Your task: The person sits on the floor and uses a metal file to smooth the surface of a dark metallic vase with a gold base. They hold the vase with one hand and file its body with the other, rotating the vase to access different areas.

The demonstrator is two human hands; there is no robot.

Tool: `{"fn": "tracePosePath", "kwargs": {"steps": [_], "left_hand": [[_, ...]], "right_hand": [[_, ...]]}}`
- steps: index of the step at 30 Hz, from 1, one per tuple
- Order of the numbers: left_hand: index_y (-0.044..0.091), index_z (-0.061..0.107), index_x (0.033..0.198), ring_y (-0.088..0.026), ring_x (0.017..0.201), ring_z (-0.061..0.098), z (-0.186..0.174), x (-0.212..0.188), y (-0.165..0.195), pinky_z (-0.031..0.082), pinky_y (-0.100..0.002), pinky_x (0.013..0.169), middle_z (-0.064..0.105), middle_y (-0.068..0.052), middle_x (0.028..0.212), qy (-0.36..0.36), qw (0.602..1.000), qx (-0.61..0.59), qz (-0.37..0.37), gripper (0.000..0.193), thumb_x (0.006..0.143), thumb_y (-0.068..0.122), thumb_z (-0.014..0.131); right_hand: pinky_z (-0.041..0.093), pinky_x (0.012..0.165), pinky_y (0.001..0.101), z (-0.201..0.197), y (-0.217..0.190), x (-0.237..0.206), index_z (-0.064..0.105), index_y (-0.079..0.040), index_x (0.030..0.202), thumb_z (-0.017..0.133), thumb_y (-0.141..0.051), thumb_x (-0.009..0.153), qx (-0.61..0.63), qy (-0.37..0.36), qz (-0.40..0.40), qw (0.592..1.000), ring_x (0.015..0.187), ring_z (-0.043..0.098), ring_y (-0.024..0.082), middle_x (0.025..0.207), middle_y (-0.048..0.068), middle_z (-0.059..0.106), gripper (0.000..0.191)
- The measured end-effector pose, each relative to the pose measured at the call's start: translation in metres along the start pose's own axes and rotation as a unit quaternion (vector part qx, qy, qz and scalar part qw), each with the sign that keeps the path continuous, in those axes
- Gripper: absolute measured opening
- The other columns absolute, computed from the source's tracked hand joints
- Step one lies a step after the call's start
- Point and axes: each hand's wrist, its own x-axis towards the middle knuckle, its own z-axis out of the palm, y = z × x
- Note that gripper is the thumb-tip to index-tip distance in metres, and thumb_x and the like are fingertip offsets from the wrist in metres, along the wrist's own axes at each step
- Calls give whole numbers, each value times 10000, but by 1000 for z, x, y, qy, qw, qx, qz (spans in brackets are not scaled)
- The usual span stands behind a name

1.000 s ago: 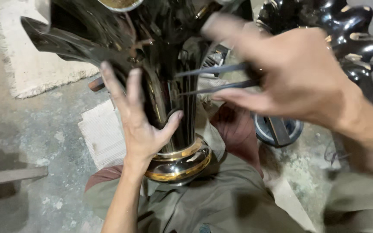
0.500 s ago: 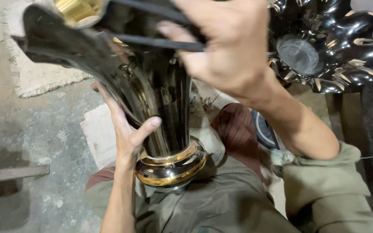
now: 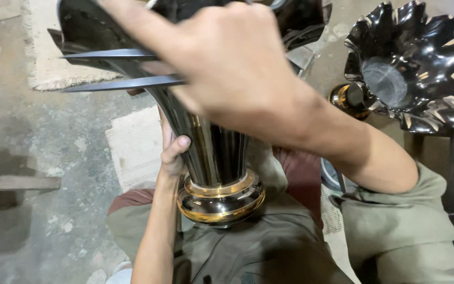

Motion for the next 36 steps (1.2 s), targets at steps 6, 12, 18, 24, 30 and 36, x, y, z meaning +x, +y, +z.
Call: {"fn": "tracePosePath", "kwargs": {"steps": [6, 12, 18, 24, 30, 36], "left_hand": [[47, -66, 1675, -350, 1593, 309, 27, -7, 19, 262, -472, 1369, 238, -236, 1708, 23, 962, 246, 114, 1209, 856, 461, 722], [64, -68, 1685, -311, 1620, 141, 47, 2, 25, 149, -416, 1350, 33, -211, 1765, 11, 902, 389, 187, 1146, 935, 476, 694], [40, -84, 1665, -334, 1604, 221, 50, -4, 26, 224, -434, 1373, 81, -235, 1775, 32, 901, 406, 151, 1146, 947, 478, 695], [164, 292, 1591, -383, 1611, 71, 71, -2, 40, 159, -487, 1345, 0, -219, 1743, 38, 789, 560, 248, 909, 888, 394, 819], [317, 764, 1279, -492, 1585, -30, 100, 8, 53, 68, -645, 1286, -35, -209, 1701, -46, 643, 712, 278, 486, 803, 267, 848], [374, 736, 1374, -540, 1562, -68, 112, 12, 50, 48, -770, 1262, -39, -275, 1680, -55, 638, 734, 226, 593, 798, 241, 791]], "right_hand": [[466, 556, 374, -24, 22, -34, 483, -128, 1565, 745, -243, 1088, 11, -45, 47, 998, 576, 628, 226, 749, 75, 679, 557], [473, 609, 364, -35, 35, -59, 475, -127, 1570, 762, -224, 1056, 45, -26, 74, 996, 671, 658, 290, 851, 94, 707, 597], [479, 601, 335, -48, 36, -82, 496, -23, 1468, 837, -119, 1033, 118, 7, 91, 989, 688, 666, 257, 874, 121, 686, 561], [519, 570, 218, -63, 30, -131, 611, -42, 1288, 874, -99, 918, 187, -4, 203, 961, 707, 693, 122, 968, 90, 711, 457], [537, 573, 202, -59, 20, -165, 550, -17, 1293, 862, -183, 890, 231, 10, 358, 904, 741, 748, 77, 861, 57, 731, 535], [531, 579, 214, -54, 11, -163, 712, 0, 1120, 854, -65, 878, 162, 34, 282, 945, 730, 719, 116, 912, 93, 747, 289]]}}
